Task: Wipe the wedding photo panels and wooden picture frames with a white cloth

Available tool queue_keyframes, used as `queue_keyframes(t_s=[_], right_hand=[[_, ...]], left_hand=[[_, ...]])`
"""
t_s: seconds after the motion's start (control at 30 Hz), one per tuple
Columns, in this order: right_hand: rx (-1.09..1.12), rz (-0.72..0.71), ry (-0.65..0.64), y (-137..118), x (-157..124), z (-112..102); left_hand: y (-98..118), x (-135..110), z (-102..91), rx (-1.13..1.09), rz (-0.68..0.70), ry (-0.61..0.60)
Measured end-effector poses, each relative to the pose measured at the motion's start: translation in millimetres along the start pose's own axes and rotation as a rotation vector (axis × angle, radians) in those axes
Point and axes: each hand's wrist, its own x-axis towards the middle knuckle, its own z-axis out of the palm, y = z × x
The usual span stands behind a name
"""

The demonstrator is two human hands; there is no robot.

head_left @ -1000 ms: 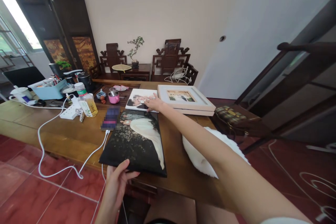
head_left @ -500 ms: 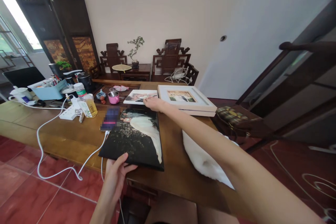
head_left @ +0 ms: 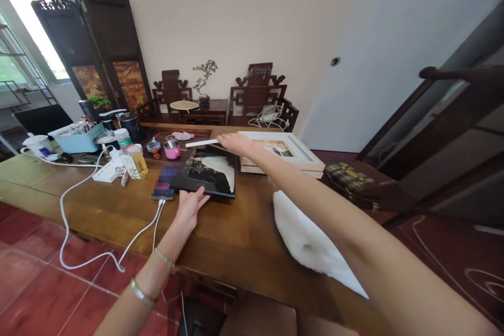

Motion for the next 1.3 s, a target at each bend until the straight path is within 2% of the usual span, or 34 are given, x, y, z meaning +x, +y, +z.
queue_keyframes(t_s=[0.2,0.37,0.5,0.7,1.03,1.2,1.3], right_hand=[[-0.019,0.099,0.067,-13.3,-5.0,1.3],[-0.034,0.137,0.125,-30.2,-11.0,13.1],[-0.030,0.142,0.158,-49.3,-20.8,26.9],[0.011,0.097,0.140,-66.1,-38.5,46.7],[0.184,0.128,0.021,-50.3,-33.9,57.6],[0.339,0.143,0.005,-42.0,-38.8,57.3],[0.454,0.171,0.020,-30.3,-40.2,51.1]], left_hand=[[-15.6,39.5,26.3,-0.012,-0.005,0.064],[-31.1,66.0,44.5,-0.019,-0.029,0.083],[-34.8,79.6,52.9,0.018,-0.106,0.033],[-24.4,99.8,54.3,0.057,-0.201,-0.087],[-20.1,128.6,54.5,0.119,-0.195,-0.130],[-6.4,128.6,58.4,0.136,-0.295,-0.248],[-1.9,129.6,62.2,0.132,-0.326,-0.260]])
